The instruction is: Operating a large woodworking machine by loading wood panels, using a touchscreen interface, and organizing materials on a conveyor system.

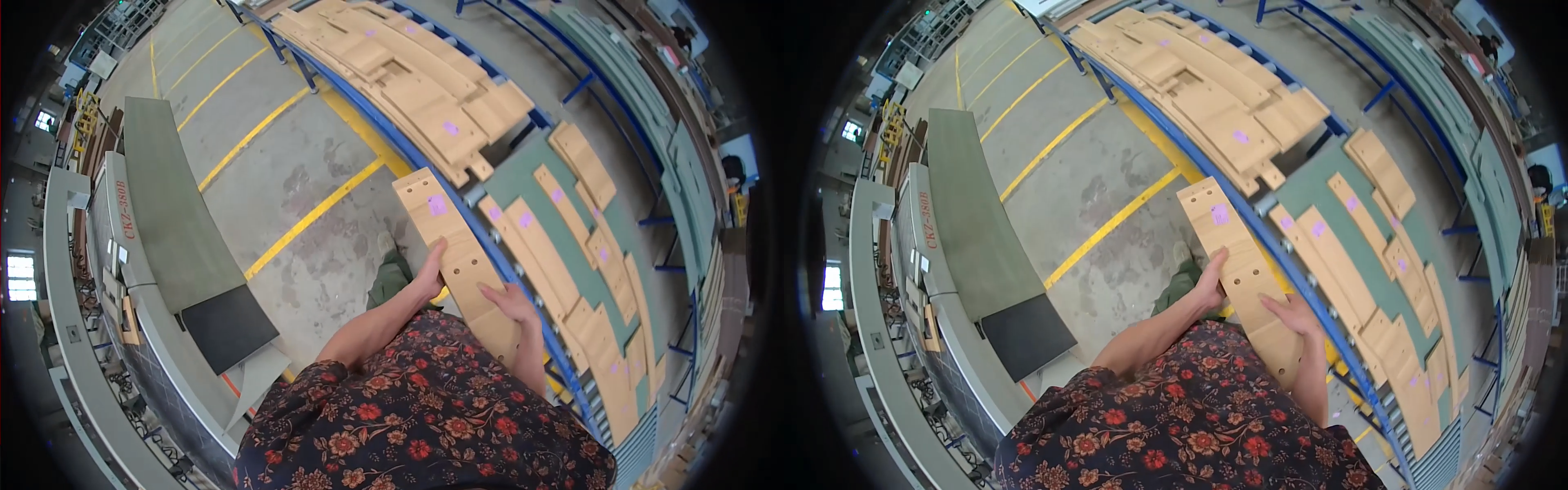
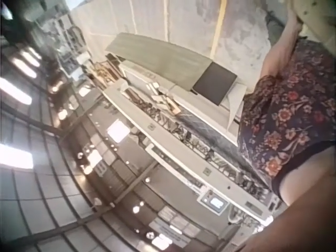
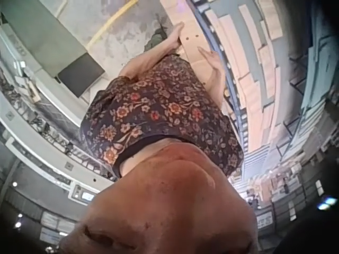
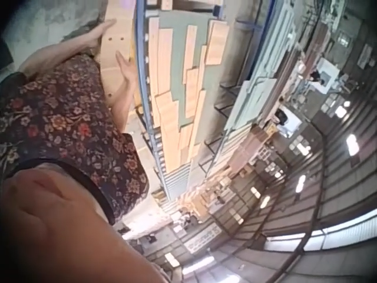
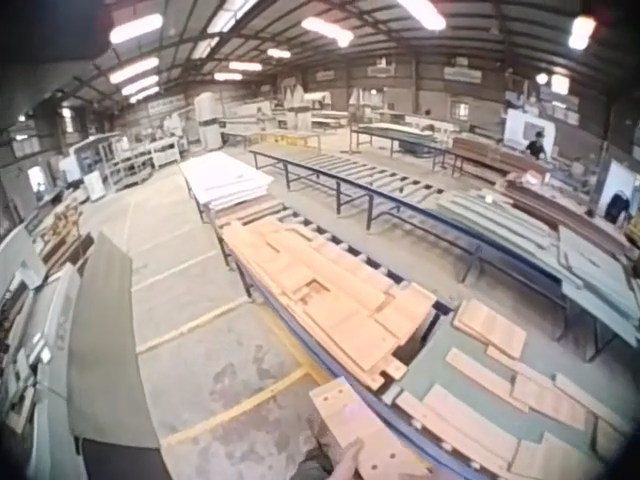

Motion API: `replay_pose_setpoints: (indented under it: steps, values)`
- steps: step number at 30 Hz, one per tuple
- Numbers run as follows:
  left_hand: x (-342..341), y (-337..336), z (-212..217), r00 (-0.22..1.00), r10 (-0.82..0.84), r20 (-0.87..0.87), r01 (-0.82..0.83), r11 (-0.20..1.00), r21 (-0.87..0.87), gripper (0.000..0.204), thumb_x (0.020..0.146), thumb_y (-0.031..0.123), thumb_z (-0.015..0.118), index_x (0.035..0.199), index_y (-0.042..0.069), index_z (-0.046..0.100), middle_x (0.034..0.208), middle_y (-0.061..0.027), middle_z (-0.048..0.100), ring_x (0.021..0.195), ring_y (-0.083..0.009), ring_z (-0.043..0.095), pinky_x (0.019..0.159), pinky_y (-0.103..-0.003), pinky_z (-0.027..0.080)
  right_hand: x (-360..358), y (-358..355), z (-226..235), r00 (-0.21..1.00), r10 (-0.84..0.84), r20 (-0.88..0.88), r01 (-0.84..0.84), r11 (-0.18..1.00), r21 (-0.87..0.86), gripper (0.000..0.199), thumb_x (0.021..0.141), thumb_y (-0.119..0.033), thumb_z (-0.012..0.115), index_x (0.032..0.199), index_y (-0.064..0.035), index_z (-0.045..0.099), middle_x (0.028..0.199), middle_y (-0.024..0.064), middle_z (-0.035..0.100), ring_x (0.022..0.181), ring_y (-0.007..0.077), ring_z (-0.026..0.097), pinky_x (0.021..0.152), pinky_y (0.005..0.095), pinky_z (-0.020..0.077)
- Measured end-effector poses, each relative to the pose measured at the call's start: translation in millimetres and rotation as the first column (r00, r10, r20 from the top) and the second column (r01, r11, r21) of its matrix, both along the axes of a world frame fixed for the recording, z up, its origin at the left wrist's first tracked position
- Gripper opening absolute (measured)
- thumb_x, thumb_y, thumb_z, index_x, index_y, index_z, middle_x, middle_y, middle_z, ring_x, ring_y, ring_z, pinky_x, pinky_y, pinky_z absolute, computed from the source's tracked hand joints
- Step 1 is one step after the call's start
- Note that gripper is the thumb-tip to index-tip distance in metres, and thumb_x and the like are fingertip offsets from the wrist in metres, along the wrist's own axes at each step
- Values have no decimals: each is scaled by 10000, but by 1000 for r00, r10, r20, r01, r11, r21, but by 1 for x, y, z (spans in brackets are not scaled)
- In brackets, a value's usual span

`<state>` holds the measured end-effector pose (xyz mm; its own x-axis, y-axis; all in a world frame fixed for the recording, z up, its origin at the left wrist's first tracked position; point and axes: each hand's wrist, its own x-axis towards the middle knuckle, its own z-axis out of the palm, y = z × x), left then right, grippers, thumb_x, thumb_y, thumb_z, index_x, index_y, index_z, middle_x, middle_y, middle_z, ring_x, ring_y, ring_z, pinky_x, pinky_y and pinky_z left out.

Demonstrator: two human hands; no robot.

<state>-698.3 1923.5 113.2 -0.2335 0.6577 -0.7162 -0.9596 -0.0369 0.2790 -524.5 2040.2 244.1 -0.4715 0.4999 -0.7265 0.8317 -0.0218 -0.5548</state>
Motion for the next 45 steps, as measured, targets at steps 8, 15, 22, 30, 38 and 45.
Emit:
replay_pose_setpoints:
  steps: [8, 15, 22, 30, 38, 45]
  values:
    - [-163, 40, 16, 945, -259, -202, 270, 962, 31, 602, 1029, 508, 499, 1448, 76, 485, 1388, -101, 606, 1219, -256, 607, 1034, -421, 477, -132, 86, -3, 996, 43, -76, -50, 994, -100, 600, 873, -442, 770, 1190, 61, 689, 1068, 155, 742, 963, 215, 698, 847, 338, 545]
    - [-248, -67, -113, 738, -413, -534, -110, 706, -700, 496, 927, 426, 662, 1122, -26, 724, 901, -126, 745, 853, -168, 689, 785, -310, 534, -269, 208, -66, 976, 123, -180, -125, 992, 1, 556, 872, -397, 776, 1180, 57, 691, 1089, 135, 740, 987, 198, 692, 854, 334, 539]
    - [-193, -189, -94, 884, -420, -203, -107, 242, -964, 476, 869, 426, 609, 897, -30, 745, 839, -196, 741, 861, -325, 723, 811, -412, 543, -517, 321, -88, 915, 329, -234, -315, 944, 98, 767, 800, -505, 804, 1146, 164, 657, 1084, 229, 725, 1014, 282, 703, 868, 371, 552]
    - [-139, -92, -48, 878, 71, -474, -471, 307, -827, 355, 905, 333, 640, 1047, 18, 719, 859, -115, 724, 764, -175, 682, 733, -332, 542, -633, 390, -207, 822, 560, -99, -565, 824, -30, 711, 871, -554, 720, 1136, 105, 694, 1035, 169, 731, 944, 225, 681, 830, 351, 528]
    - [-78, -23, -77, 896, 146, -419, -438, 149, -886, 431, 885, 442, 646, 1065, 65, 751, 1053, -195, 734, 1011, -340, 699, 886, -414, 547, -599, 419, -265, 683, 690, -239, -357, 601, 716, 325, 936, -239, 639, 954, 82, 686, 839, 179, 699, 736, 287, 643, 735, 419, 547]
    - [-18, -3, -114, 797, 314, -515, -547, 18, -837, 468, 870, 456, 617, 1053, 50, 761, 1065, -219, 727, 1040, -368, 688, 934, -434, 534, -558, 184, -288, 537, 624, -568, -790, 607, -81, 214, 984, -115, 537, 803, -19, 602, 724, 39, 593, 611, 128, 542, 553, 275, 488]
